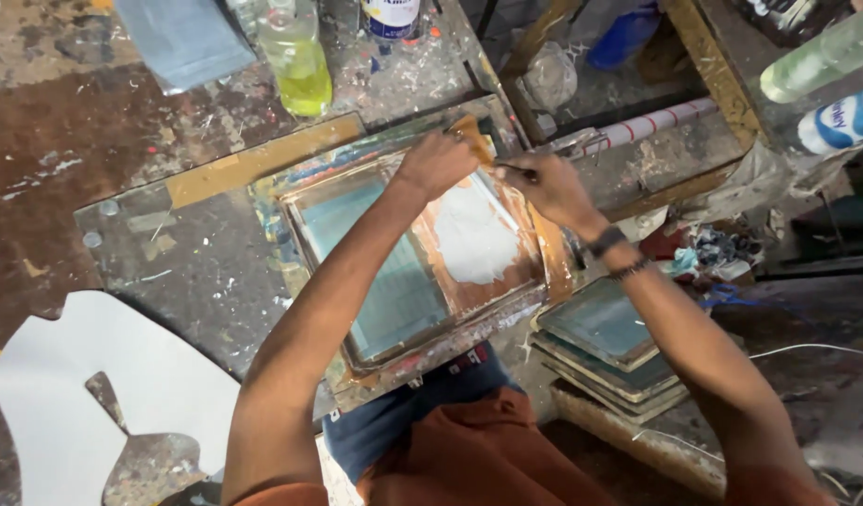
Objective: The person scoops white ink from a container and spreads it across a screen printing frame using a squeegee. They then use a cloth to wipe the ink off the squeegee and the screen surface.
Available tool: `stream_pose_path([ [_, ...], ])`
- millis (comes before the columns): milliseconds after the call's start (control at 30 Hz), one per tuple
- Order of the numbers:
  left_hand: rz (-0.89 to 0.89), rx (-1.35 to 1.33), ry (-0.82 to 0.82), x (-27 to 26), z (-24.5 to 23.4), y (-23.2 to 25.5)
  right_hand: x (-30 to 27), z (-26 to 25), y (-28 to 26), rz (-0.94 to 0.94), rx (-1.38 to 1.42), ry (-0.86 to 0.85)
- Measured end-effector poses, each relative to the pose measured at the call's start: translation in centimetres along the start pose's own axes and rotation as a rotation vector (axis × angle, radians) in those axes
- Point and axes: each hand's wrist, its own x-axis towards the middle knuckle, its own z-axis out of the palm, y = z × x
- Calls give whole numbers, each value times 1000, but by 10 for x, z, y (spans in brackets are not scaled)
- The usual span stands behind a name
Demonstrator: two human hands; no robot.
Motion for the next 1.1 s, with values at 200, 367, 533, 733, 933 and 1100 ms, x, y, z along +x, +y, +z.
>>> stream_pose_path([
  [200, -82, -104, -21, 7, -5, 3, 49, 20, 36, -207, -137, -149],
  [367, -125, -124, -46, -2, -11, -1, 57, 20, 23, -252, -272, -141],
  [533, -157, -254, 319, -27, 11, -2, 74, 20, 18, -271, -266, -237],
  [733, -268, -382, 539, -38, 29, 7, 82, 23, 26, -308, -379, -307],
  [933, -377, -392, 354, -31, -20, 14, 92, 16, 44, -370, -375, -264],
  [1100, -451, -510, 268, -37, -31, 25, 93, 0, 39, -201, -164, -419],
])
